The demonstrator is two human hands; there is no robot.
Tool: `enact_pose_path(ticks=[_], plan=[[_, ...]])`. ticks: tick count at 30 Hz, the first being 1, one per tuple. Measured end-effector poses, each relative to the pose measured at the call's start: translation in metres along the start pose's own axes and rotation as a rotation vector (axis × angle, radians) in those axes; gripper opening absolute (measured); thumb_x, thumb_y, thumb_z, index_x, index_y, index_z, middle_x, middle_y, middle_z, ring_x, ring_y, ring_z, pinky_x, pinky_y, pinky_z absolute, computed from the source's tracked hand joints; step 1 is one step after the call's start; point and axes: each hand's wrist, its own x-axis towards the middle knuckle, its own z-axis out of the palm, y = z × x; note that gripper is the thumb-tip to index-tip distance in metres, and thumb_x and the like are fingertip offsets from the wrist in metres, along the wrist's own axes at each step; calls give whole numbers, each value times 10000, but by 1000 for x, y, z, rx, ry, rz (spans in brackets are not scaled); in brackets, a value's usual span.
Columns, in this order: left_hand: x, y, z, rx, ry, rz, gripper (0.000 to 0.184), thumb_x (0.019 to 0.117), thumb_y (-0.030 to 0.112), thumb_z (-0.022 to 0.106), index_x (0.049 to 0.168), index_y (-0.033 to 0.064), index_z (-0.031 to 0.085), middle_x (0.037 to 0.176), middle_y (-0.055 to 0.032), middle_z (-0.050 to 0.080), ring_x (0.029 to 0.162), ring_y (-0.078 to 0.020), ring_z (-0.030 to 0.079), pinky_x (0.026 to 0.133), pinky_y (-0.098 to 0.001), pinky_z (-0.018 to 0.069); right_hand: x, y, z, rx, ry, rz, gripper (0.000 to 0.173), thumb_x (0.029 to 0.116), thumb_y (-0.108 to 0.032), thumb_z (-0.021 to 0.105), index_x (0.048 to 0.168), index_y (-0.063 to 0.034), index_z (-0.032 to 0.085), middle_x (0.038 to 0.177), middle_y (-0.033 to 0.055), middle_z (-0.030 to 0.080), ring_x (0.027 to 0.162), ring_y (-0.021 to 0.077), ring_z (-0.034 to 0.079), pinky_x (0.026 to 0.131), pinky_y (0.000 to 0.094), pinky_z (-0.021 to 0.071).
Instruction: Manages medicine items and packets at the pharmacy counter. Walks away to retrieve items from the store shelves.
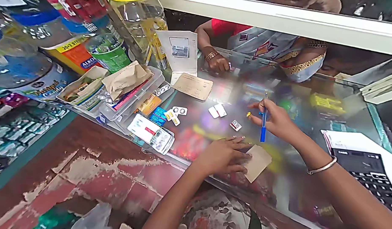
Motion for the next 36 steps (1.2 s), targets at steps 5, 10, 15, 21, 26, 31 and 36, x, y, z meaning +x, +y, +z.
enact_pose_path(ticks=[5,10,15,21,26,31,36], plan=[[-1,-1,-2,-18,-29,-45,370,964,332,683,1269,130,734,1486,-99,573,1489,-327,391,1249,-508,246,-80,-34,-6,483,114,103,611,1056,-637,247,894,-200,641,725,-115,669,643,-19,628,616,189,534],[0,-1,-5,-34,-42,-54,369,957,329,691,1270,137,735,1494,-99,566,1488,-342,388,1245,-552,220,-145,-52,29,539,-37,137,339,1070,-322,475,1228,-71,638,902,-48,702,734,-47,630,640,132,537],[0,-1,-4,-29,-40,-54,363,962,336,680,1263,141,738,1502,-97,557,1492,-343,381,1245,-561,210,-146,-42,51,447,103,35,129,893,-197,677,911,-70,695,828,-8,669,712,-36,598,631,104,499],[-1,-1,-2,-23,-28,-53,367,968,344,671,1279,159,732,1515,-95,544,1498,-340,371,1246,-566,201,-148,-45,53,365,143,71,111,840,-163,696,869,-59,675,850,6,656,713,-38,578,602,83,465],[-1,1,-3,-20,-35,-67,370,965,334,677,1282,151,730,1514,-90,546,1499,-330,370,1252,-552,195,-147,-43,55,387,127,54,93,848,-154,698,851,-64,672,826,-4,651,708,-43,579,599,77,464],[-1,0,-2,-21,-45,-77,368,966,340,675,1284,163,730,1522,-81,539,1507,-321,358,1256,-546,190,-147,-43,55,383,130,56,85,840,-140,692,832,-58,670,815,5,651,710,-37,585,594,78,465],[-1,2,-4,-21,-44,-79,374,965,345,677,1284,156,728,1521,-84,539,1504,-316,365,1257,-542,186,-147,-43,56,392,131,71,100,842,-157,697,835,-60,673,819,2,655,712,-40,589,596,82,470]])
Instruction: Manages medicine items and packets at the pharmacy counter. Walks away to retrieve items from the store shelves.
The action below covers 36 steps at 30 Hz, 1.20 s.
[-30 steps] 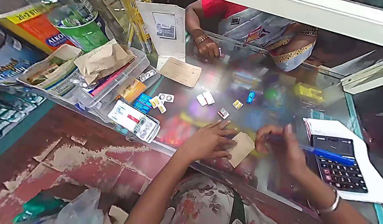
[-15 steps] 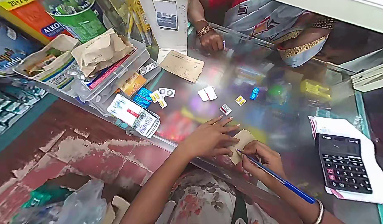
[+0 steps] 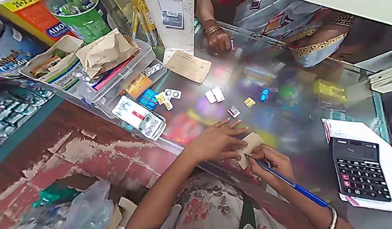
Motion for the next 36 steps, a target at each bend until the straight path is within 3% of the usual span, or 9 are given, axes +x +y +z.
enact_pose_path(ticks=[29,33,36], plan=[[0,-1,-1,-13,-17,6,381,966,339,680,1295,152,722,1530,-90,528,1508,-314,359,1259,-540,184,-1,1,-2,-36,20,-5,122,830,-181,687,810,-63,666,797,6,658,717,-41,589,612,81,462],[0,0,-2,-3,-11,4,381,953,333,697,1282,145,728,1524,-89,535,1506,-310,363,1259,-536,187,0,3,-3,90,60,52,64,820,-185,695,826,-123,679,814,-62,669,682,-63,591,575,83,477],[1,1,-3,-34,-26,-6,379,946,307,707,1278,127,728,1537,-94,520,1515,-310,344,1261,-532,174,2,-3,-6,229,87,133,65,831,-149,685,868,-202,691,848,-134,691,689,-76,610,603,86,504]])
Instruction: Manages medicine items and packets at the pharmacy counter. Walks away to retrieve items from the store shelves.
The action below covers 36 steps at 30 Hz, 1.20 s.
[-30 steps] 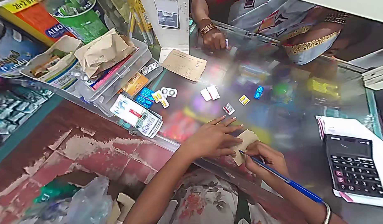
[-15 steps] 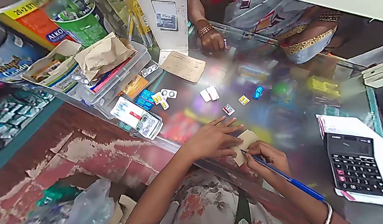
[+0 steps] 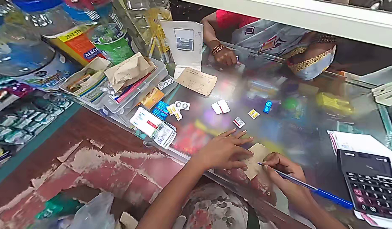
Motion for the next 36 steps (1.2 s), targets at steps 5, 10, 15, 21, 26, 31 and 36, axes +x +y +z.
enact_pose_path(ticks=[5,10,15,21,26,31,36], plan=[[-6,4,-13,-59,198,39,273,987,194,656,1185,33,752,1437,-161,603,1432,-345,470,1214,-506,314,13,-20,-2,50,39,13,116,931,-156,663,1017,-232,673,828,-156,712,665,-54,635,590,109,522],[4,-15,-55,265,446,-376,355,1016,193,604,1318,18,670,1439,-204,582,1385,-394,502,1117,-569,407,60,-34,0,-126,-39,-166,248,1052,-252,546,1160,-57,655,957,-55,760,776,-25,684,665,144,560],[19,-37,-68,286,342,-519,404,1001,156,629,1360,-30,613,1365,-244,609,1306,-407,555,1075,-563,436,76,-33,-2,-352,-140,-401,430,1115,-349,400,1118,-19,676,969,55,766,878,12,709,805,162,565],[2,-25,-61,188,551,-507,353,988,45,590,1329,-33,639,1101,-240,678,945,-323,692,876,-409,567,26,-36,-42,-453,116,-291,422,1098,-355,440,1082,-23,699,973,54,765,889,2,705,806,174,575],[-16,8,-49,-214,804,-462,292,964,43,655,1237,-58,671,1116,-165,705,878,-118,732,812,-264,624,-21,-37,-90,-810,499,-12,390,1059,-230,537,1130,131,666,1010,284,701,903,247,688,845,367,545],[5,58,-4,-529,612,-293,337,947,19,646,1267,-82,610,1009,-25,746,727,-47,729,658,-225,643,-71,-32,-160,-1090,839,149,283,967,-194,608,1008,79,673,1101,253,737,988,406,720,821,551,544],[40,88,37,-681,465,-234,259,940,-2,644,1193,-29,694,1050,-51,733,732,-89,730,692,-265,654,-91,-13,-189,-1045,821,205,206,916,-121,618,864,75,654,880,231,719,810,377,695,717,529,523]])
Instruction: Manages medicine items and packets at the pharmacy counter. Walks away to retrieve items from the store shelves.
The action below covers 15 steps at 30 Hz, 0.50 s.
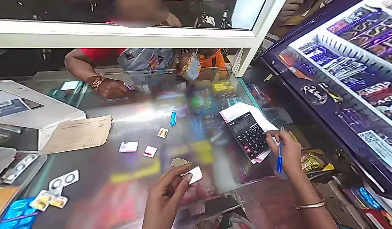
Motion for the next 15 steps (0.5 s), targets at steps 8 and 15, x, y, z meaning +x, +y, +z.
enact_pose_path(ticks=[8,15], plan=[[31,-8,95,-127,-2,13,267,986,-11,593,1235,-80,657,1073,-75,748,802,-111,758,739,-264,658,27,42,-6,104,-40,-349,236,916,-136,528,719,-26,598,886,170,751,858,298,690,792,373,504],[47,-8,149,-155,35,29,294,1016,-24,536,1284,-116,615,1183,-118,725,893,-110,756,808,-265,646,39,63,-2,193,-167,-564,212,973,-141,511,850,-40,651,893,137,749,937,269,643,910,324,438]])
